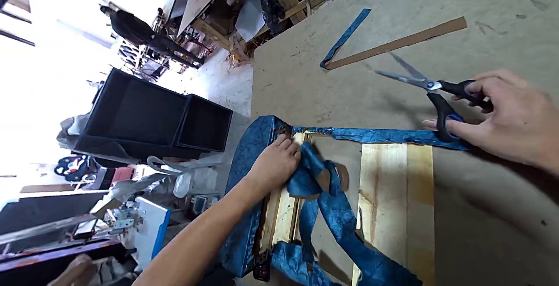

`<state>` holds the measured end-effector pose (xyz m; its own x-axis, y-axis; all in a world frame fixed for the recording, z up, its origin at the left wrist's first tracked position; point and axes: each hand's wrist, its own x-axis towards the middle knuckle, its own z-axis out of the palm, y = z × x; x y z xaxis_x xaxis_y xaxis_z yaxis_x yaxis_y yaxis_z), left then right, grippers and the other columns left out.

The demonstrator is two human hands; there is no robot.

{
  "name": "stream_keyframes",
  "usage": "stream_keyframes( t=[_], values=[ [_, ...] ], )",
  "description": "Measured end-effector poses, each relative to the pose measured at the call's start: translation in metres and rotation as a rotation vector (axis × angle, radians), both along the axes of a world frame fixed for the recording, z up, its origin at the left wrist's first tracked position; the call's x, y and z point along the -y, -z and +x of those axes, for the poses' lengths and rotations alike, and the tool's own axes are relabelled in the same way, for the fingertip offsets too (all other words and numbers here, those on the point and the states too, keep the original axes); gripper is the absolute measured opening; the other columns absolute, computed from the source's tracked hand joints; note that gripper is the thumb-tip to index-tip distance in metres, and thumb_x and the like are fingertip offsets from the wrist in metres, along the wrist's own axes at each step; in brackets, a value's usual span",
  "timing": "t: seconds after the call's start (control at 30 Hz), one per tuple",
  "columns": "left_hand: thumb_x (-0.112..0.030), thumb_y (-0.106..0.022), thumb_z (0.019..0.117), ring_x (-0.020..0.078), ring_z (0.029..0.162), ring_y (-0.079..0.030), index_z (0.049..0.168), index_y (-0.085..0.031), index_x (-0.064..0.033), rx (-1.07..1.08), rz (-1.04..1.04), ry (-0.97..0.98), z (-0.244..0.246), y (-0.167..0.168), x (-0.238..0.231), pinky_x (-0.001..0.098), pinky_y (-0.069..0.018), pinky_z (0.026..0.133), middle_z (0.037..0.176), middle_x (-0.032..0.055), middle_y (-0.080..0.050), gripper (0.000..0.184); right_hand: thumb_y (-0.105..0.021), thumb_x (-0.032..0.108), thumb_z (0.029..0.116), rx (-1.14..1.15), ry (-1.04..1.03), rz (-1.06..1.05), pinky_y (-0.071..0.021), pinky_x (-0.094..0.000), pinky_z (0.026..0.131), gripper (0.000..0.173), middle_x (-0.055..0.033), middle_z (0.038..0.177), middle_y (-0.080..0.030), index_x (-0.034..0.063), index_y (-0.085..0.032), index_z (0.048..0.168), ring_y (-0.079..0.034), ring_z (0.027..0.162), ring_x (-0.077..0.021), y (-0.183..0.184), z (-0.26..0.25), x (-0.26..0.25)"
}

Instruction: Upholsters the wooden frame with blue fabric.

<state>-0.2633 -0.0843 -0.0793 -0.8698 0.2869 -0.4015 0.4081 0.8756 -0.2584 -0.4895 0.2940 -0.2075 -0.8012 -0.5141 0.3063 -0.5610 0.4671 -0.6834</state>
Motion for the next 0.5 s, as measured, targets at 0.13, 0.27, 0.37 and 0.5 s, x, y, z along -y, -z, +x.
stream_keyframes(
  t=[0.13, 0.27, 0.37, 0.5],
  values=[
    [-0.003, -0.061, 0.0935, 0.0282, 0.108, -0.067, 0.105, -0.07, -0.0033, -0.185, 0.304, -0.218, 0.011, 0.0, -0.023, 0.0466, -0.0427, 0.115, 0.101, 0.0109, -0.071, 0.014, -0.073, 0.055, 0.0784, 0.005, -0.024, 0.033, -0.0506, -0.0594, 0.077, 0.067, -0.0239, 0.123, -0.057, -0.0026, -0.059, 0.111, -0.061, 0.097, -0.0397, -0.013, 0.007, -0.003],
    [0.001, -0.069, 0.0848, 0.0302, 0.132, -0.055, 0.108, -0.072, -0.0027, -0.518, 0.465, -0.626, 0.025, 0.029, -0.072, 0.0602, -0.0208, 0.125, 0.118, 0.0115, -0.07, 0.024, -0.071, 0.059, 0.0771, -0.024, -0.117, 0.124, -0.0497, -0.0561, 0.071, 0.068, -0.0191, 0.112, -0.06, -0.0006, -0.061, 0.106, -0.06, 0.092, -0.0349, -0.047, 0.007, 0.006],
    [-0.003, -0.069, 0.0831, 0.0296, 0.151, -0.035, 0.117, -0.067, 0.0008, -0.794, 0.929, -0.839, 0.007, 0.054, -0.106, 0.0556, -0.0209, 0.127, 0.141, 0.0133, -0.06, 0.034, -0.079, 0.053, 0.0776, 0.191, -0.2, 0.255, -0.0509, -0.0498, 0.058, 0.047, -0.0063, 0.084, -0.065, 0.0104, -0.068, 0.096, -0.063, 0.071, -0.0238, -0.118, 0.02, 0.031],
    [0.003, -0.074, 0.0786, 0.0312, 0.145, -0.043, 0.121, -0.065, 0.0022, -0.879, 1.101, -0.964, -0.037, 0.064, -0.118, 0.046, -0.0413, 0.118, 0.143, 0.0178, -0.057, 0.043, -0.072, 0.079, 0.0705, 0.267, -0.59, 0.491, -0.0496, -0.0292, 0.043, 0.049, 0.0086, 0.06, -0.062, 0.0307, -0.067, 0.077, -0.059, 0.051, -0.007, -0.22, 0.026, 0.093]
  ],
)
